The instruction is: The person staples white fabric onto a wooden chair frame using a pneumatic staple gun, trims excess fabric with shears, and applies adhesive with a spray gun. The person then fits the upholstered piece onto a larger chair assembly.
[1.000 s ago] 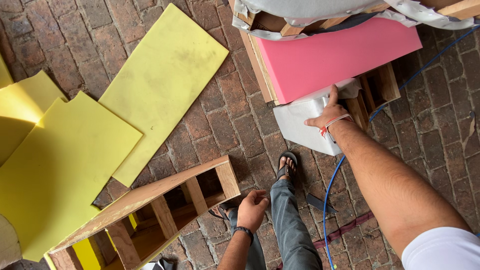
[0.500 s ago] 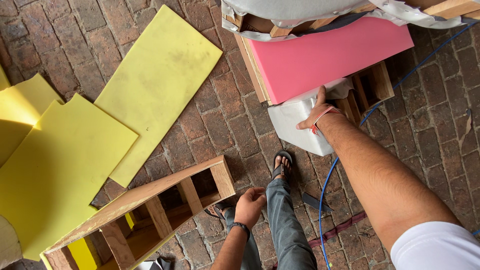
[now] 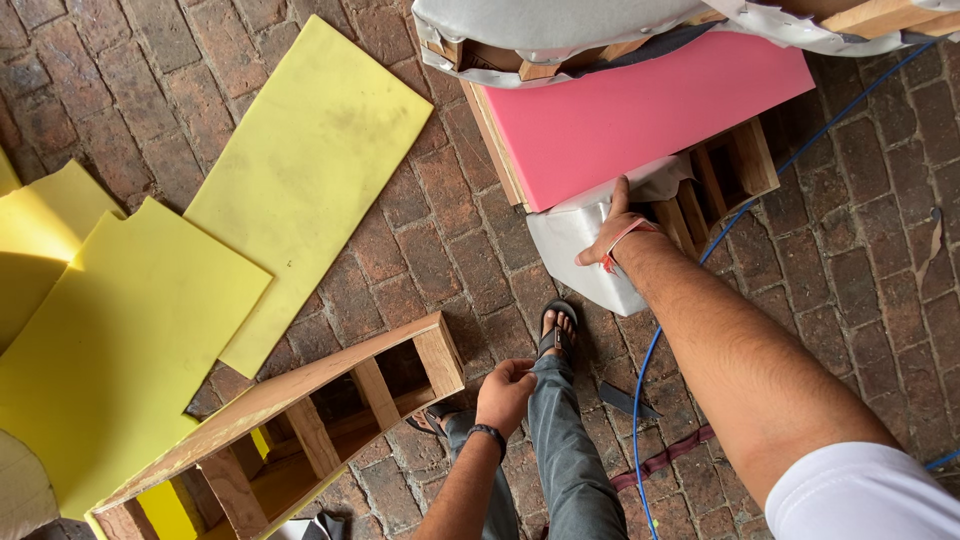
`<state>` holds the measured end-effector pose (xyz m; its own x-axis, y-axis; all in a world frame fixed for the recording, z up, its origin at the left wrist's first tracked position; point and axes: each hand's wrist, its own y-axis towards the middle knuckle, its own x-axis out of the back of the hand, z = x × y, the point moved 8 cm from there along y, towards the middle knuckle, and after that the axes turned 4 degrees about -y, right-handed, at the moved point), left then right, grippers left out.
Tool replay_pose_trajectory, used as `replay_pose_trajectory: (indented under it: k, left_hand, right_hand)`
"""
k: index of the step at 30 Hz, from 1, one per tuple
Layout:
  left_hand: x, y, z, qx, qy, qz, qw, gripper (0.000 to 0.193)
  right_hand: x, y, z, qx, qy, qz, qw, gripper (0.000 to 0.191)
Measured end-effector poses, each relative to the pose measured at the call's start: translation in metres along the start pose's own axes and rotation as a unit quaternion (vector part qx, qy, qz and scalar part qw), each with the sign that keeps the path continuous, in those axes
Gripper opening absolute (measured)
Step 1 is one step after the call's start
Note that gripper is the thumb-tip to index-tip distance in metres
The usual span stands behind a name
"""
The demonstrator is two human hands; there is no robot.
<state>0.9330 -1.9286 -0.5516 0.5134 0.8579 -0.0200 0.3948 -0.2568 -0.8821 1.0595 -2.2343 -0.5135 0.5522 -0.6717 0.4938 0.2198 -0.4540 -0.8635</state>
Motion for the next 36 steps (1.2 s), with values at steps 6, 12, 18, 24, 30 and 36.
replay_pose_trajectory:
  k: [6, 12, 18, 24, 30, 36]
  left_hand:
    - [-0.014, 0.004, -0.001, 0.004, 0.033, 0.015, 0.999, 0.033]
    - [-0.021, -0.006, 0.010, 0.001, 0.095, 0.015, 0.995, 0.033]
    - [-0.019, -0.009, 0.017, 0.014, 0.121, 0.015, 0.992, 0.034]
    - [-0.019, -0.009, 0.013, 0.014, 0.129, 0.011, 0.991, 0.033]
    - [-0.024, -0.011, 0.005, 0.028, 0.136, 0.015, 0.990, 0.034]
    - [-0.029, -0.013, -0.002, 0.023, 0.139, 0.019, 0.990, 0.034]
  right_hand:
    - [-0.005, 0.003, -0.002, 0.006, 0.027, 0.005, 1.000, 0.158]
    - [-0.007, 0.004, -0.004, 0.009, 0.016, 0.018, 1.000, 0.158]
    - [-0.008, 0.001, -0.004, 0.016, 0.017, 0.019, 1.000, 0.156]
    - [-0.009, 0.002, -0.004, 0.016, 0.029, 0.027, 0.999, 0.157]
    - [-0.012, 0.008, -0.006, 0.015, 0.040, 0.033, 0.999, 0.158]
    - [-0.015, 0.013, -0.007, 0.009, 0.053, 0.039, 0.998, 0.159]
